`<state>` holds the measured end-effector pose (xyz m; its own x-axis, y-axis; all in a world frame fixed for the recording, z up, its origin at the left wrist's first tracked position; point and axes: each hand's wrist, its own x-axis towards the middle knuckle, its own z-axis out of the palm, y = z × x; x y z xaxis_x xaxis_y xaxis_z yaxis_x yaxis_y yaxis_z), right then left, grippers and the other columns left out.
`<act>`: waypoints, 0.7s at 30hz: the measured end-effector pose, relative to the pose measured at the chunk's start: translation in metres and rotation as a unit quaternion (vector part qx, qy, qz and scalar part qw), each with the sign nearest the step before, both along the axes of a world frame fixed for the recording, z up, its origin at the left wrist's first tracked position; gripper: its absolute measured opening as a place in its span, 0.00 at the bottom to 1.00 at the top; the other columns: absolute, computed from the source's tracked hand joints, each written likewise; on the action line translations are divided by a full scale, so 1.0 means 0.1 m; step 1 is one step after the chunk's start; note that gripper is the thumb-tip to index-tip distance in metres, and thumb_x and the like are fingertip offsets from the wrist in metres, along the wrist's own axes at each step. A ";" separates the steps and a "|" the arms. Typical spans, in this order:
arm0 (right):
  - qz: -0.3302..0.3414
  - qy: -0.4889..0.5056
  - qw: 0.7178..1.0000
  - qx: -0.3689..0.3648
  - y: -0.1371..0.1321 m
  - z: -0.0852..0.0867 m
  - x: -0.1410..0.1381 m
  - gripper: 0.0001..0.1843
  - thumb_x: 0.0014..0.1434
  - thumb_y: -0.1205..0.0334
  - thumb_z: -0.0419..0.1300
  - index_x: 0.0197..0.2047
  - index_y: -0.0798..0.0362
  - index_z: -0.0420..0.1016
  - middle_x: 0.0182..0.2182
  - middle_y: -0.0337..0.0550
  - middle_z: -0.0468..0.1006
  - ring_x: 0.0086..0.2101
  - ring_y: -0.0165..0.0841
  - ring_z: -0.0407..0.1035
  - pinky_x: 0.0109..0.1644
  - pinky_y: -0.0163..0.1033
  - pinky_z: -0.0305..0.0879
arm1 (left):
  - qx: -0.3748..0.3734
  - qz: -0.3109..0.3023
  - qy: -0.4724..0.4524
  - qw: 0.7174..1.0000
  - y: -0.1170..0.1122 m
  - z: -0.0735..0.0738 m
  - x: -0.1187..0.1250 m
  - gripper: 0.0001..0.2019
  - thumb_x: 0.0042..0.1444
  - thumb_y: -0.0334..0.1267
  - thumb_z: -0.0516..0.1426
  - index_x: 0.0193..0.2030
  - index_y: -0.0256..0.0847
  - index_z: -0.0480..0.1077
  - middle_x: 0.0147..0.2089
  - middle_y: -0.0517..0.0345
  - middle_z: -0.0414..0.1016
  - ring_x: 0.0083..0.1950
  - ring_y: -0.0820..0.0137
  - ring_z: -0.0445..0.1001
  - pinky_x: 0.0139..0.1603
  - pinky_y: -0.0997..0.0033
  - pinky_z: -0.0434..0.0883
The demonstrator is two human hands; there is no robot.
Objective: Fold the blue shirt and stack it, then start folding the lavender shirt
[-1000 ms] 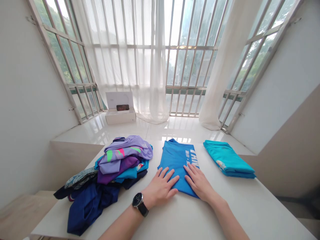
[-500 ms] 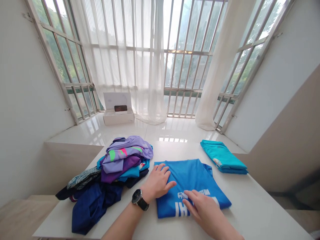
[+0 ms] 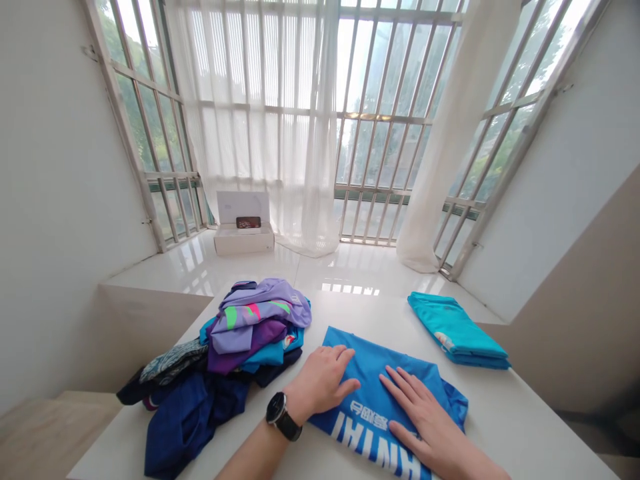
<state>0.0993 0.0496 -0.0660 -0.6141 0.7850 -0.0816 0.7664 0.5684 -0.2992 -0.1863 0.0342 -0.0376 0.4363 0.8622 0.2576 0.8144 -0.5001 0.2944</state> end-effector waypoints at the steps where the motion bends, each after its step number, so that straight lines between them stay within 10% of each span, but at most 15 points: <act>1: -0.018 -0.004 1.000 0.012 0.03 -0.04 -0.04 0.37 0.64 0.36 0.48 0.72 0.37 0.47 0.73 0.37 0.46 0.71 0.45 0.40 0.73 0.60 0.40 | 0.010 0.003 -0.003 1.000 0.01 -0.01 0.00 0.26 0.65 0.50 0.54 0.66 0.41 0.61 0.64 0.44 0.68 0.61 0.54 0.69 0.61 0.53 0.66; 9: -0.264 -0.087 0.948 0.155 0.04 -0.17 -0.81 0.42 0.63 0.37 0.49 0.69 0.60 0.61 0.65 0.66 0.63 0.63 0.61 0.59 0.63 0.64 0.57 | 0.029 -0.015 -0.021 0.999 0.00 -0.10 0.10 0.19 0.68 0.46 0.52 0.62 0.43 0.65 0.60 0.49 0.72 0.59 0.57 0.69 0.62 0.54 0.65; 21: -0.124 -0.012 0.991 0.052 0.05 -0.13 -0.46 0.38 0.63 0.36 0.48 0.69 0.48 0.61 0.69 0.48 0.58 0.67 0.48 0.53 0.69 0.57 0.54 | 0.011 0.028 0.020 0.999 0.05 -0.23 -0.04 0.21 0.69 0.50 0.48 0.59 0.40 0.67 0.64 0.46 0.68 0.66 0.55 0.63 0.70 0.47 0.54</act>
